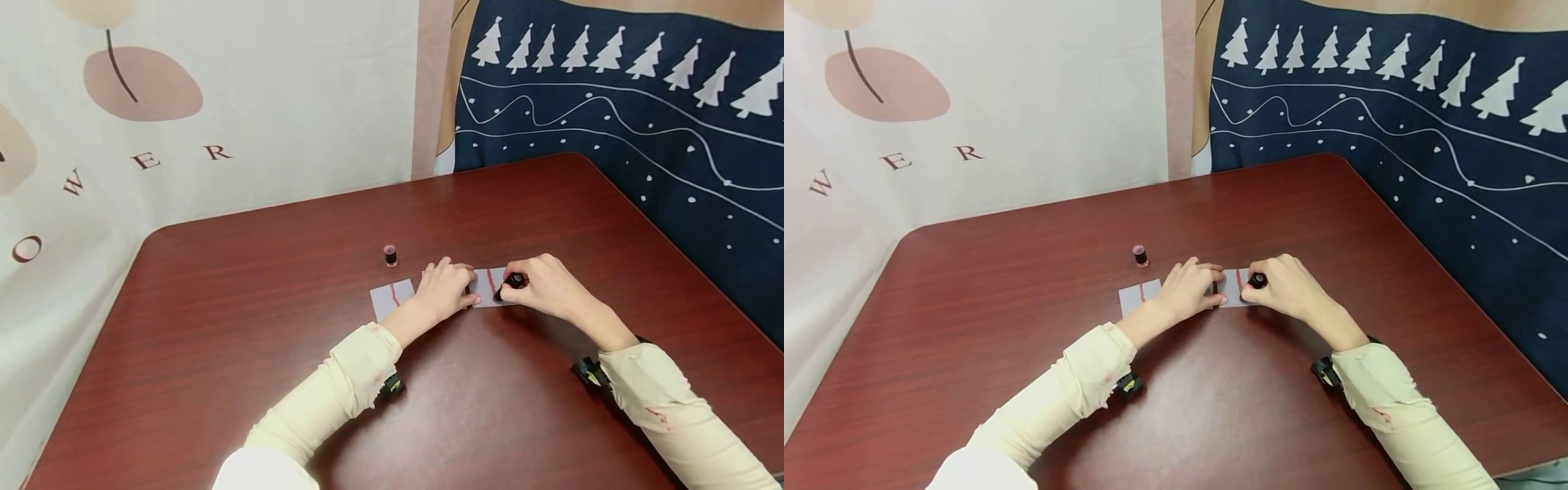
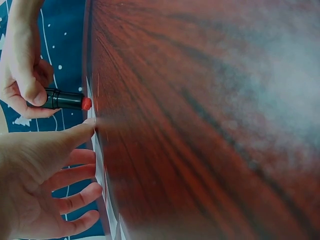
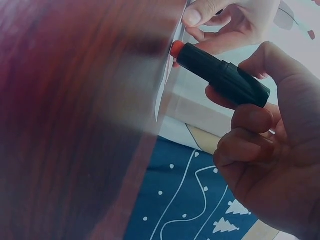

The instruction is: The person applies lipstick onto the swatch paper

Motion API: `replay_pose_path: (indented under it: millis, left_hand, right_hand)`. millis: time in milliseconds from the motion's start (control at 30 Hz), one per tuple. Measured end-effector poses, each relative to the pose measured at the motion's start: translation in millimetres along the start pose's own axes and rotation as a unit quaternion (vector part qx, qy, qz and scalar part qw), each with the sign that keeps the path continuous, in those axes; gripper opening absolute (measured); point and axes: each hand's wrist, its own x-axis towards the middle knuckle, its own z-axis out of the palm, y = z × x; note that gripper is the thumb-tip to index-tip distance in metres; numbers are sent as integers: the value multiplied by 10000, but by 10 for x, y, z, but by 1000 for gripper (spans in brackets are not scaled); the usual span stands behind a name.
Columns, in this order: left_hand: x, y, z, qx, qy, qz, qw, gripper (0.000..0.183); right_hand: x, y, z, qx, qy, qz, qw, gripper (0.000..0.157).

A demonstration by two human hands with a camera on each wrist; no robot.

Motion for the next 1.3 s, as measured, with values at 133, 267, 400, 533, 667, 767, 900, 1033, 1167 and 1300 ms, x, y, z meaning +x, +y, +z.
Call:
replay_pose_path:
  millis: [133, 267, 400, 533, 667, 767, 900, 1033, 1167, 1300]
  left_hand:
    - [-10, -2, -7, -24, 5, -5, 10000, 35]
    - [-10, 2, -14, -31, -8, -28, 10000, 35]
    - [2, 8, -7, -12, -38, -46, 10000, 35]
    - [8, 11, 1, -35, -71, -60, 10000, 35]
    - [10, 13, 0, -52, -66, -63, 9999, 35]
    - [15, 11, 2, -68, -11, -40, 10000, 33]
    - [17, 2, 3, -63, 34, -32, 10000, 31]
    - [17, 2, 0, -25, 6, -43, 10000, 32]
    - [18, 13, -8, -18, -23, -10, 10000, 31]
    - [14, 11, -13, -38, -18, -11, 10000, 31]
  right_hand:
    - [0, -12, -4, 4, -55, 71, 10000, 2]
    - [-3, -18, -11, 12, -72, 129, 9999, 4]
    - [-7, -15, -15, 6, -44, 115, 9999, 4]
    - [-14, -9, -10, 24, -55, 129, 9999, 4]
    - [-19, 1, -9, 26, -51, 128, 9999, 4]
    - [-12, 9, -13, 23, -33, 116, 9999, 5]
    - [10, 9, -22, 2, -12, 96, 10000, 5]
    - [12, 2, -28, -8, -21, 83, 10000, 3]
    - [-10, 2, -27, 0, -25, 98, 9999, 3]
    - [-11, 0, -30, 28, -24, 91, 10000, 4]
